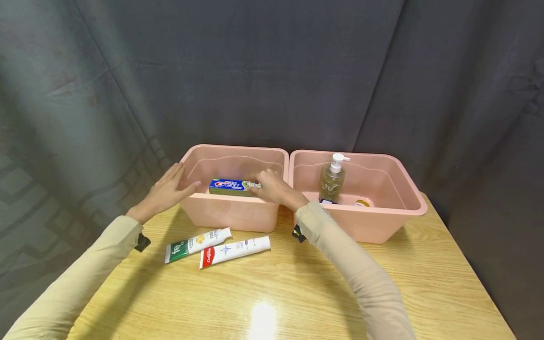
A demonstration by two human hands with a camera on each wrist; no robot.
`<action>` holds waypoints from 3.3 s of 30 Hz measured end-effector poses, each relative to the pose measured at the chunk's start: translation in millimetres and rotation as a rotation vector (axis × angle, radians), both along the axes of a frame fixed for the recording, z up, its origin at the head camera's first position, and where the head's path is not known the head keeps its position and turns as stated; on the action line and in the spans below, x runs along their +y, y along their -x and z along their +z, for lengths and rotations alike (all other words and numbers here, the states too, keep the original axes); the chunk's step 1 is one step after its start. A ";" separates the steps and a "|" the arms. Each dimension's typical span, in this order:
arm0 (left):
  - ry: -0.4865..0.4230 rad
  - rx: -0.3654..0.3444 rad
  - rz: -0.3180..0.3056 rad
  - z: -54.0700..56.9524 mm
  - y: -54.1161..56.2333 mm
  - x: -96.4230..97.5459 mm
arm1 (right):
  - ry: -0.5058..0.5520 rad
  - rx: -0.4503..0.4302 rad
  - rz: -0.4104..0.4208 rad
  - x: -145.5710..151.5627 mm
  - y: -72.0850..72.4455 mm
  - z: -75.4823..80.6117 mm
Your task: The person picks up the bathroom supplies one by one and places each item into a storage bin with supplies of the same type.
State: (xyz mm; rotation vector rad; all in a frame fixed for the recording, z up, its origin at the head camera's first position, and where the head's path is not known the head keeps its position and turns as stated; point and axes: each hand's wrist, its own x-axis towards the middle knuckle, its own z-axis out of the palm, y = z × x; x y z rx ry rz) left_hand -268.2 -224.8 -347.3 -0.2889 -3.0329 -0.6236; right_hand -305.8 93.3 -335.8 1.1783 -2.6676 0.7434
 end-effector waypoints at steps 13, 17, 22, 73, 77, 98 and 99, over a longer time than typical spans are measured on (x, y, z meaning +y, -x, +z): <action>-0.001 0.009 -0.003 -0.7 1.8 1.9 | 0.011 -0.033 0.002 0.9 -1.3 1.0; -0.003 0.006 -0.005 -0.3 1.5 2.4 | 0.021 -0.036 0.006 0.7 -1.5 0.8; 0.000 0.013 -0.002 -0.3 1.4 1.9 | 0.025 -0.037 0.017 0.7 -1.0 0.4; 0.008 0.012 0.005 -1.3 1.7 0.0 | 0.084 -0.008 0.108 0.1 -8.2 9.4; 0.012 0.018 0.007 -1.0 1.3 -0.6 | 0.086 -0.021 0.109 0.5 -9.3 10.9; 0.020 0.020 0.006 -0.4 2.5 0.9 | 0.081 0.014 0.106 4.4 -11.5 12.4; 0.022 0.022 0.006 -0.5 2.6 1.0 | 0.082 0.016 0.105 4.7 -11.5 12.4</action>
